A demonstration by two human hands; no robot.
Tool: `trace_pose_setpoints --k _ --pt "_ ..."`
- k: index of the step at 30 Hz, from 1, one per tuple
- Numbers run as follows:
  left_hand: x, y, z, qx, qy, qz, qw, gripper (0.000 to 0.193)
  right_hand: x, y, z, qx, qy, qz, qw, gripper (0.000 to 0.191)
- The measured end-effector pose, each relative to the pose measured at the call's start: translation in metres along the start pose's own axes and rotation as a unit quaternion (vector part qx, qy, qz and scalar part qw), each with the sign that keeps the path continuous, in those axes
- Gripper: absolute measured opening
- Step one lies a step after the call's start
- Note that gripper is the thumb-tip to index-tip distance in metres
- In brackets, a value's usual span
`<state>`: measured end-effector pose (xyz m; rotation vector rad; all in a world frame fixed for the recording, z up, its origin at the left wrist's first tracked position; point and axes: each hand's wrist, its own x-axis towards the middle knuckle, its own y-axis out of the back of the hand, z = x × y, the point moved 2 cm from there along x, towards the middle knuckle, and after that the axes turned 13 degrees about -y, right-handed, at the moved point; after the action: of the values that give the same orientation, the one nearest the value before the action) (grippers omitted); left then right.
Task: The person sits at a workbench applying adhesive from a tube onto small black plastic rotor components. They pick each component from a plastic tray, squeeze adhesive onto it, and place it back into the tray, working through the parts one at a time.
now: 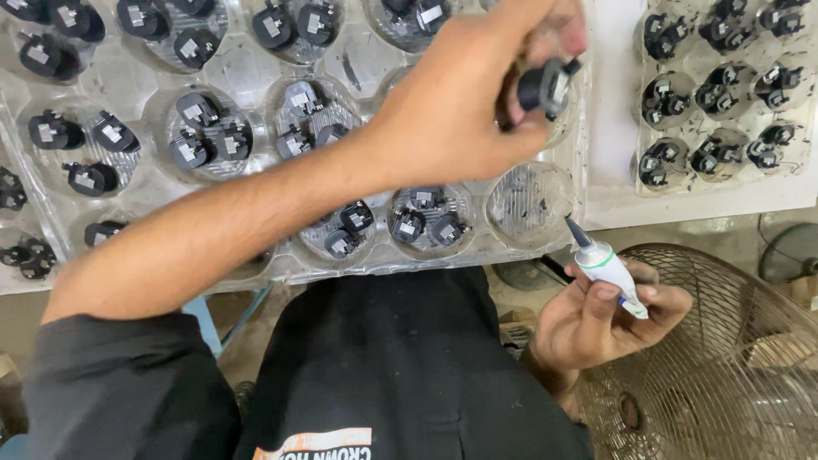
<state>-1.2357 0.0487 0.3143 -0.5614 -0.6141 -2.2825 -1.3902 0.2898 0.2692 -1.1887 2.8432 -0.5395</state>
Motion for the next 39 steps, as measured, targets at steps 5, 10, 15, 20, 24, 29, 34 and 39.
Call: trace_pose_setpoints --k 5,10,15,20,24,29,34,39 --pt "-0.068 -0.004 0.071 -0.21 0.217 0.082 0.95 0.056 -0.012 -0.017 0.004 0.011 -0.059 -0.027 0.998 0.033" --pt "-0.123 -0.018 0.091 -0.35 0.253 0.193 0.881 0.048 -0.032 -0.035 0.006 -0.015 -0.046 -0.041 0.998 0.033" --pt "-0.158 -0.016 0.084 -0.363 0.175 0.297 0.866 0.041 -0.041 -0.045 -0.004 -0.042 0.069 -0.072 0.994 0.034" --pt "-0.176 -0.001 0.094 -0.31 0.206 0.273 0.887 0.041 -0.055 -0.054 -0.015 -0.159 0.218 -0.148 0.951 0.034" --pt "-0.179 0.004 0.107 -0.274 0.206 0.277 0.898 0.042 -0.071 -0.058 -0.01 -0.159 0.203 -0.156 0.954 0.037" --pt "-0.186 0.006 0.115 -0.23 0.199 0.276 0.912 0.045 -0.08 -0.06 -0.003 -0.147 0.228 -0.163 0.949 0.038" --pt "-0.189 0.008 0.118 -0.233 0.191 0.269 0.915 0.046 -0.082 -0.063 -0.011 -0.206 0.219 -0.191 0.935 0.042" --pt "-0.192 0.008 0.117 -0.225 0.203 0.256 0.918 0.048 -0.081 -0.068 -0.017 -0.216 0.24 -0.264 0.909 0.038"
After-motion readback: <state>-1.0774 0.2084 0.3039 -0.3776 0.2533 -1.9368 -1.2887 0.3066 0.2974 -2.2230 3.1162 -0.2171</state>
